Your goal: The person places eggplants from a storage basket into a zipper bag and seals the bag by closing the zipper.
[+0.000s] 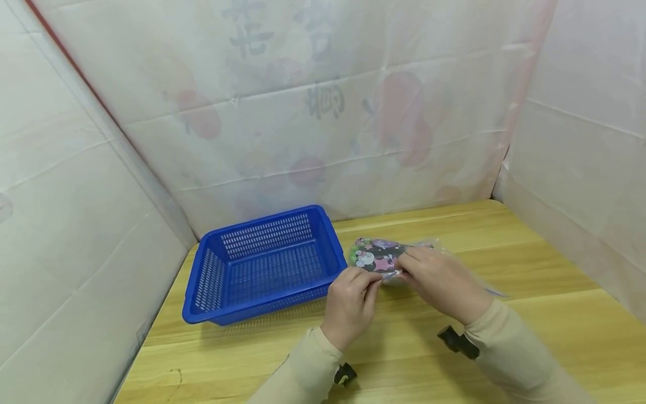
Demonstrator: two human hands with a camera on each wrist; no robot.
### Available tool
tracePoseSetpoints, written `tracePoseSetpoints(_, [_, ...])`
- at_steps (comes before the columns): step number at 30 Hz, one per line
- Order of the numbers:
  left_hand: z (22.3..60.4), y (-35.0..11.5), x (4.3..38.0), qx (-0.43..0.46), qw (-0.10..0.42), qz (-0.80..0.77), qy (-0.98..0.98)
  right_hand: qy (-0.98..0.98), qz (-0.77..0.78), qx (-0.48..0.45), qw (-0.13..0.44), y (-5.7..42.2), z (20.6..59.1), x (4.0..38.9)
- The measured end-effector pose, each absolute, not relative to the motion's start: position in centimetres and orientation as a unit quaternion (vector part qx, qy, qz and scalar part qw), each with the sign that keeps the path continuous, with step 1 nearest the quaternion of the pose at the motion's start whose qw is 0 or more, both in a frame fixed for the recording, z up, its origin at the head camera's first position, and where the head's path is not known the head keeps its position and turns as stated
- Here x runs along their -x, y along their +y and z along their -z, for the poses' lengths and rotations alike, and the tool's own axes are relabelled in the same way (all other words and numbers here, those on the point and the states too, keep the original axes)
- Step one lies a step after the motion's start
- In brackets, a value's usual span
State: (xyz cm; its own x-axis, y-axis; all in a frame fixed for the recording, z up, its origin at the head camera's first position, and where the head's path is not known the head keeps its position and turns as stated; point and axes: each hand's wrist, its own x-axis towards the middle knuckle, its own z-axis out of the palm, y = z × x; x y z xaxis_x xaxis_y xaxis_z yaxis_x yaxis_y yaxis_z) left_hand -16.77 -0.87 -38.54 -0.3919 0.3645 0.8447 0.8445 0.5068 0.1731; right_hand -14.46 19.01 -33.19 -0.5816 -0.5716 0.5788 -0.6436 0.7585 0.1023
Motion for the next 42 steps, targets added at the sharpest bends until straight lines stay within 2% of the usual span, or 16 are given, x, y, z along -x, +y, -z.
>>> tracePoseSetpoints(7, [38.5,-0.9,16.9,0.393,0.391,0.315,-0.771,-0.886,-0.065,-0.347,0.302,19.3,32.8,14.8])
tracePoseSetpoints(13, [38.5,-0.8,16.8,0.399,0.401,0.303,-0.767,-0.882,-0.077,-0.336,0.321,20.0,32.9,15.2])
tracePoseSetpoints(21, [38.5,-0.8,16.8,0.390,0.389,0.314,-0.773,-0.881,-0.079,-0.304,0.353,21.4,32.6,15.4])
tracePoseSetpoints(34, [38.5,-1.0,16.7,0.387,0.395,0.317,-0.770,-0.883,-0.071,-0.275,0.374,22.7,32.2,15.7])
tracePoseSetpoints(42, [38.6,-0.9,16.7,0.375,0.370,0.355,-0.772,-0.863,-0.092,-0.272,0.416,23.4,32.5,16.4])
